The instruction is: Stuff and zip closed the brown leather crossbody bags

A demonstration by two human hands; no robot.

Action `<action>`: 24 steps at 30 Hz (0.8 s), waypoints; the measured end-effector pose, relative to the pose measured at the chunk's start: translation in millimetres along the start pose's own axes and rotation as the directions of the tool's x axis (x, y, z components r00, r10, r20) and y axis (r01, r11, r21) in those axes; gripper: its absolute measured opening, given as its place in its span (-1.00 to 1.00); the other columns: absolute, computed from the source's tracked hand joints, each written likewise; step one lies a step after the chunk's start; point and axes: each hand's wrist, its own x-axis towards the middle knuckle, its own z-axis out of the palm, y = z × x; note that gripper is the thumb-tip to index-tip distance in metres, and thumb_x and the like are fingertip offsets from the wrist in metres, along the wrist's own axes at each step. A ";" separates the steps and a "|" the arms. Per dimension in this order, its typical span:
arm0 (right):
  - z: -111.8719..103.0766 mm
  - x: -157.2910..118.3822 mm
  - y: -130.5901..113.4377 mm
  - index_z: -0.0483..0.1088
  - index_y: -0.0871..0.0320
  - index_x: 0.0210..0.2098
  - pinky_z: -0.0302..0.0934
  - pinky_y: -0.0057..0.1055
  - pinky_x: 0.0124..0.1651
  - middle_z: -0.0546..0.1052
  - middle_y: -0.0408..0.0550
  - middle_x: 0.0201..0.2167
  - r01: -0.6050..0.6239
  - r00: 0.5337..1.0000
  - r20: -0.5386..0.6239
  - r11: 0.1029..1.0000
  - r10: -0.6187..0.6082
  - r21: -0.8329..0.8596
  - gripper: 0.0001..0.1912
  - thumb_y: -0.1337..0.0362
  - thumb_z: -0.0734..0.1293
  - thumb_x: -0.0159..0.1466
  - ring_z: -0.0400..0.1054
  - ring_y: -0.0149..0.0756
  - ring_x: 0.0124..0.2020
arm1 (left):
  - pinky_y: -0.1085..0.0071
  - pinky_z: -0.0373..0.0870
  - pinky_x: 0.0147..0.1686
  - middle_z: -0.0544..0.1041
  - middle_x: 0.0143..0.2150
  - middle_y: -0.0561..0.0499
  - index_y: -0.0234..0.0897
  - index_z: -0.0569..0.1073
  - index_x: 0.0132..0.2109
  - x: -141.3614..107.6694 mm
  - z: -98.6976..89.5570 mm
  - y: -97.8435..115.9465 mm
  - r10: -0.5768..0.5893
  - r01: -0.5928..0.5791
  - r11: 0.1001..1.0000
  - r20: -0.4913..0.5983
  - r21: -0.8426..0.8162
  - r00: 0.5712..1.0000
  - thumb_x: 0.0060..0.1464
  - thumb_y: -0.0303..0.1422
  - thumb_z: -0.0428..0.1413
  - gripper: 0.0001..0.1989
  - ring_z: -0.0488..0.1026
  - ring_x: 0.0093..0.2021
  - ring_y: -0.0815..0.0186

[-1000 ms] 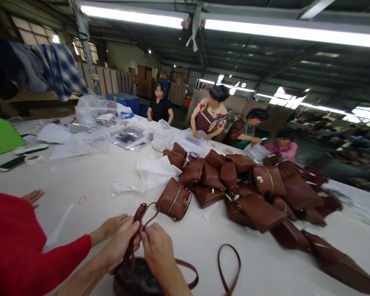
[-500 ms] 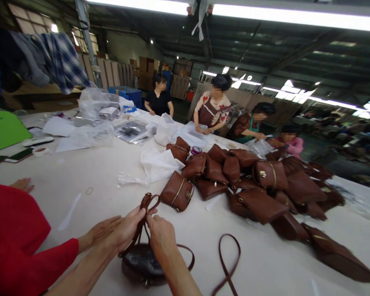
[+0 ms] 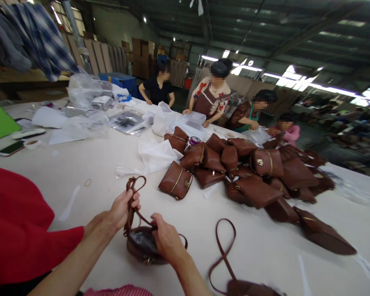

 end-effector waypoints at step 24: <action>-37.7 36.8 -67.4 0.27 0.23 -0.14 0.31 -0.33 -0.39 0.46 -0.01 -0.31 0.262 0.962 0.139 0.638 -0.236 -0.724 -0.88 0.37 0.16 0.37 0.37 -0.21 -0.34 | 0.56 -0.03 -0.65 0.27 -0.48 0.17 -0.17 0.30 -0.19 -29.1 -7.1 25.4 -0.624 0.322 0.690 0.308 0.649 0.718 0.14 -0.08 0.06 -0.73 0.00 -0.64 0.54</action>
